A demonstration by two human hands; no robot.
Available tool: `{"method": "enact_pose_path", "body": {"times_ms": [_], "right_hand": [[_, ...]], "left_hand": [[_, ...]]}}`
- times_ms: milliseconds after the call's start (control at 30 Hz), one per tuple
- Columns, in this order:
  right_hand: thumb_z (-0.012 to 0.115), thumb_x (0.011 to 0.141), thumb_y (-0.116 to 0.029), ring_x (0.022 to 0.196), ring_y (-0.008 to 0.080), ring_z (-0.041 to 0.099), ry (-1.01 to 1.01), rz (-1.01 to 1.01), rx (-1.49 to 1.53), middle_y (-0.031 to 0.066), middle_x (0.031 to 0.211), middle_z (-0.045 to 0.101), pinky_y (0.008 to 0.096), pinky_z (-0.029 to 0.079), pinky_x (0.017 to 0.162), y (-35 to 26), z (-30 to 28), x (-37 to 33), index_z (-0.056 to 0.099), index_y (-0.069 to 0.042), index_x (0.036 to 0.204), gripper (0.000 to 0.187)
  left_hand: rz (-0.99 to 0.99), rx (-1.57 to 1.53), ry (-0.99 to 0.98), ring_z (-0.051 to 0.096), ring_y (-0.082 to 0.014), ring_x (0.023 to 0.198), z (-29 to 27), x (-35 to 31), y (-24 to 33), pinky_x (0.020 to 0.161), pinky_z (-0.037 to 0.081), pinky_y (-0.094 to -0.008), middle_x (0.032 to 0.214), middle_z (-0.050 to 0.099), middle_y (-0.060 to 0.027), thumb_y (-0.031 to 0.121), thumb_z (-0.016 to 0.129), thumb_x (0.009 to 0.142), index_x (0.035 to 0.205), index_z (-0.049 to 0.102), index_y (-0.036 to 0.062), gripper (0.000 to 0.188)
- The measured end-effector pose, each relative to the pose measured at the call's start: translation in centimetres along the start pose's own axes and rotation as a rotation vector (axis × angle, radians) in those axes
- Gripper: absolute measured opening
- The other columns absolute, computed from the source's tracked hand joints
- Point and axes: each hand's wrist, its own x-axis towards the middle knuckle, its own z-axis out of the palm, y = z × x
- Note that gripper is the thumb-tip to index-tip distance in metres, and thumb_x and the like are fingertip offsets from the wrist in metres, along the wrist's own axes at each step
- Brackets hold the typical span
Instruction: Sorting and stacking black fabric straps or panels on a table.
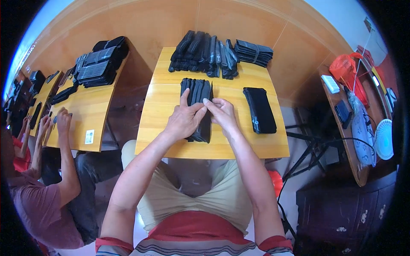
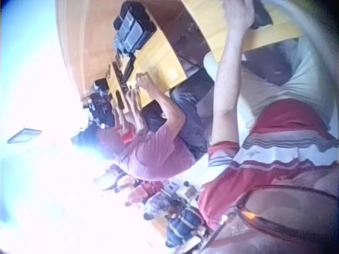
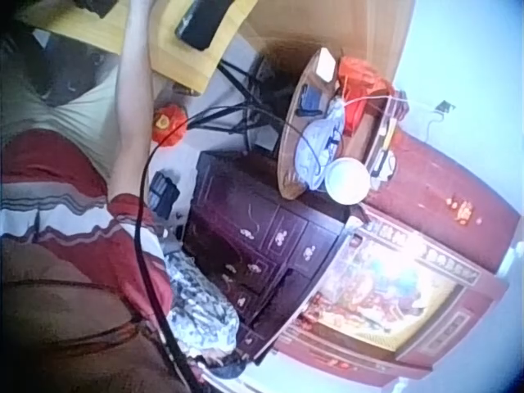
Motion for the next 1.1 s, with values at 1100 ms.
{"method": "enact_pose_path", "body": {"times_ms": [1100], "right_hand": [[0.074, 0.088, -0.029, 0.081, 0.0145, 0.068, 0.023, -0.196, -0.335, 0.0117, 0.089, 0.075, 0.0307, 0.053, 0.074, -1.0, -0.9, 0.8, 0.074, 0.007, 0.105, 0.040]], "left_hand": [[-0.133, -0.200, 0.061, 0.047, -0.0439, 0.139, -0.4, 0.5, 0.5, 0.108, 0.047, -0.0493, 0.157, 0.032, -0.0274, 0.042, 0.088, 0.077, 0.118, 0.071, 0.0168, 0.050]]}}
